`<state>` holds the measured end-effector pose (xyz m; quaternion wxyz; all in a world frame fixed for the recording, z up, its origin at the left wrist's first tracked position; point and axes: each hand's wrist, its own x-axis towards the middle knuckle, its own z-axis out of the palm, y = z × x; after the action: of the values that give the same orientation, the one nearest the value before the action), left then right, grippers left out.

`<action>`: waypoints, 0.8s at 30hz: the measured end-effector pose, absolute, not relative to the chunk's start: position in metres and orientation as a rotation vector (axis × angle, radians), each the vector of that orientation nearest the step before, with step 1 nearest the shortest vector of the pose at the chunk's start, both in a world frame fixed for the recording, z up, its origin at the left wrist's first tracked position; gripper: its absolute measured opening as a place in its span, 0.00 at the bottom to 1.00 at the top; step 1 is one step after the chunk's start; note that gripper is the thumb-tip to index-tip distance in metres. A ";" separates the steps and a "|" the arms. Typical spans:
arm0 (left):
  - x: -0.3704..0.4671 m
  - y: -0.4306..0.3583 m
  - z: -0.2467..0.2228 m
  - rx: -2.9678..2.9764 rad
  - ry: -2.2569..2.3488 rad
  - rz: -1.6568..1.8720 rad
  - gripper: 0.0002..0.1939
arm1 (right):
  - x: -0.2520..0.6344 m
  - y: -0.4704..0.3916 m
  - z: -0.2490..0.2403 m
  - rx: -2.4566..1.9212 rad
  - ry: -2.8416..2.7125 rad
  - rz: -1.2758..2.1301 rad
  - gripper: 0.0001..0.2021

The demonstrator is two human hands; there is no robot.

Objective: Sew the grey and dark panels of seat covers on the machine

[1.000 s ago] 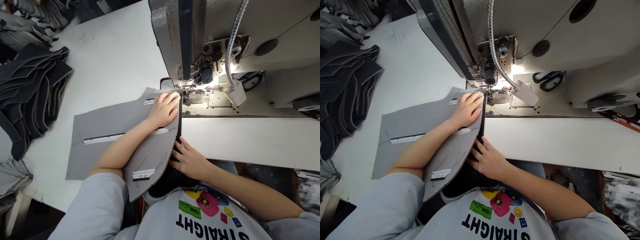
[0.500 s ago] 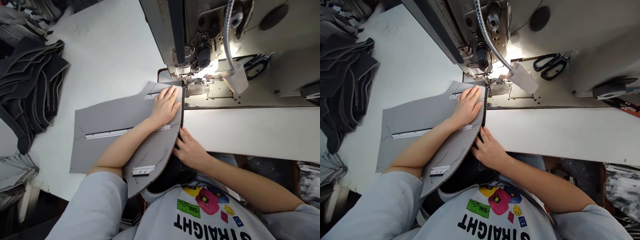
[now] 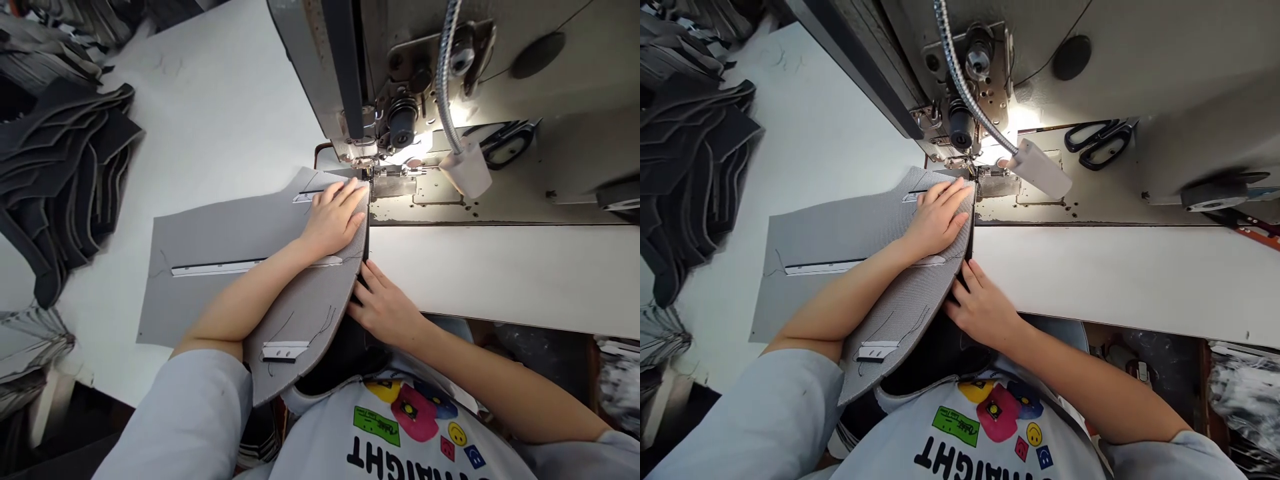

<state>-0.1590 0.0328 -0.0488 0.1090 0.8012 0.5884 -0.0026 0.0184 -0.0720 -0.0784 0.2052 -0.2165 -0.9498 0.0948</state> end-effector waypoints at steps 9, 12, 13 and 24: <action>-0.153 0.035 -0.045 2.327 1.758 -0.025 0.29 | 0.019 -0.070 -0.077 -0.620 -2.591 0.211 0.09; -0.152 0.037 -0.045 2.349 1.754 -0.026 0.28 | 0.021 -0.068 -0.076 -0.621 -2.604 0.210 0.09; -0.152 0.038 -0.045 2.353 1.758 -0.026 0.28 | 0.022 -0.067 -0.076 -0.621 -2.608 0.212 0.09; -0.152 0.042 -0.052 2.394 1.771 0.051 0.26 | 0.024 -0.067 -0.080 -0.642 -2.601 0.176 0.07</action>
<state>-0.1518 0.0418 -0.0522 0.0816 0.8011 0.5927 0.0172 0.0239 -0.0675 -0.0805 0.2262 -0.2329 -0.9437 0.0637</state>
